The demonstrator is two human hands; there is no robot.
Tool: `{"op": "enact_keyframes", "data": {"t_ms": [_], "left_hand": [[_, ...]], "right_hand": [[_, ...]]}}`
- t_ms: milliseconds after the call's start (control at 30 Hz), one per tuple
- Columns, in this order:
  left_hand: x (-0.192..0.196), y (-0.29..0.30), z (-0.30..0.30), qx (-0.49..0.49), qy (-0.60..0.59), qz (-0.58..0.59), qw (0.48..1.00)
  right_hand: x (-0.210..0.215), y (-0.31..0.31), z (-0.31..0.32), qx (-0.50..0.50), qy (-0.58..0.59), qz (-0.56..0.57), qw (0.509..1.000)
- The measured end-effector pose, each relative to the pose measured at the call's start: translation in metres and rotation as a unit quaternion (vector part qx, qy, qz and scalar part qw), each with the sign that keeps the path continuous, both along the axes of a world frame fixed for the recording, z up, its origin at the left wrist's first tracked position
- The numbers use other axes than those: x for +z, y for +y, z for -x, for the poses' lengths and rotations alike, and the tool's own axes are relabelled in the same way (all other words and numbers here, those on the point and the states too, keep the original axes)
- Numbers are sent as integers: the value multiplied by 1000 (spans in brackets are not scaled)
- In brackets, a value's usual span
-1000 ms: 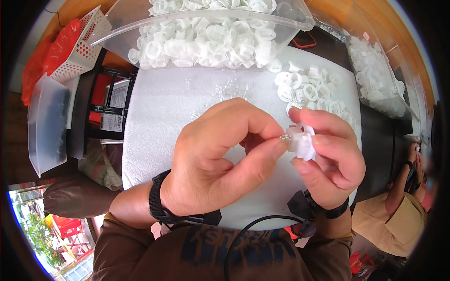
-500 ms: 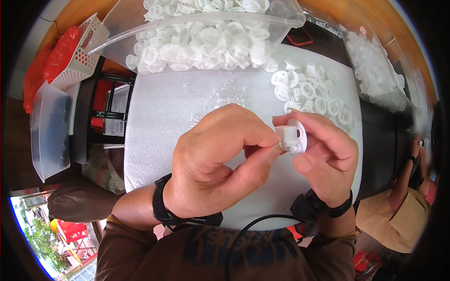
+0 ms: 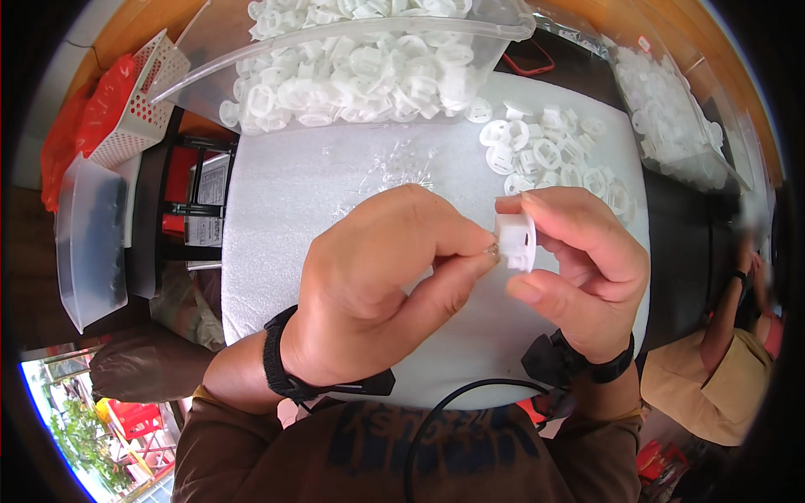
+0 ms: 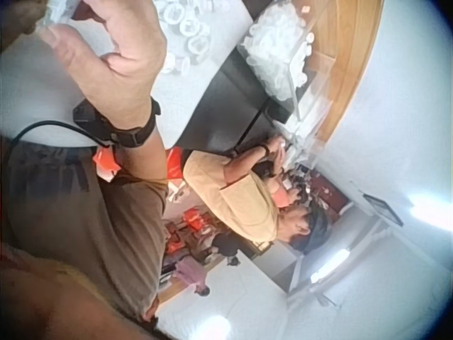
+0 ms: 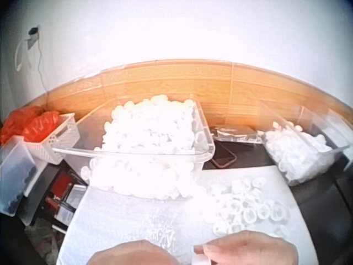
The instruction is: Manually inserting small metal pins into white plastic housings for component assembly.
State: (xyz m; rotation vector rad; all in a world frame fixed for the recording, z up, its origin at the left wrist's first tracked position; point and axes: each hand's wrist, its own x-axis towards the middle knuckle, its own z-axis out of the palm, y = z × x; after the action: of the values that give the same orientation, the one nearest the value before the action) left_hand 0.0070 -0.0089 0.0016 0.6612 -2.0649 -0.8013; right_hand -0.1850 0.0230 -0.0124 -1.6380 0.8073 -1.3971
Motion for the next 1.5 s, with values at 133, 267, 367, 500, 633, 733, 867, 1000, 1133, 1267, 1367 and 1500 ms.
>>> {"op": "enact_keyframes", "data": {"t_ms": [133,267,367,500,633,733,867,1000,1133,1267,1367,1500], "left_hand": [[0,4,4,7,57,-147,987],[2,7,5,11,107,-326,939],[1,7,4,-7,125,-381,916],[3,7,3,-19,110,-406,907],[-5,5,5,-25,143,-413,899],[-9,3,7,-44,152,-414,897],[-7,2,7,-35,163,-395,903],[-4,-2,5,-66,186,-424,884],[-4,2,9,-63,174,-429,884],[-5,9,11,-47,181,-387,903],[-6,9,7,-48,154,-314,935],[1,6,-1,7,125,-268,955]], "right_hand": [[1,2,3,13,19,-19,1000],[4,2,5,9,48,-6,999],[-1,3,2,-2,28,-7,1000],[-2,1,4,0,25,6,1000],[-1,1,2,-22,40,55,997],[-1,0,1,-43,41,80,995],[0,-1,2,-54,58,112,991],[3,0,3,-48,37,99,993],[5,1,1,-72,40,99,992],[4,1,2,-69,45,72,994],[11,1,3,-77,-68,-36,994],[42,-18,55,-183,-249,-105,945]]}}
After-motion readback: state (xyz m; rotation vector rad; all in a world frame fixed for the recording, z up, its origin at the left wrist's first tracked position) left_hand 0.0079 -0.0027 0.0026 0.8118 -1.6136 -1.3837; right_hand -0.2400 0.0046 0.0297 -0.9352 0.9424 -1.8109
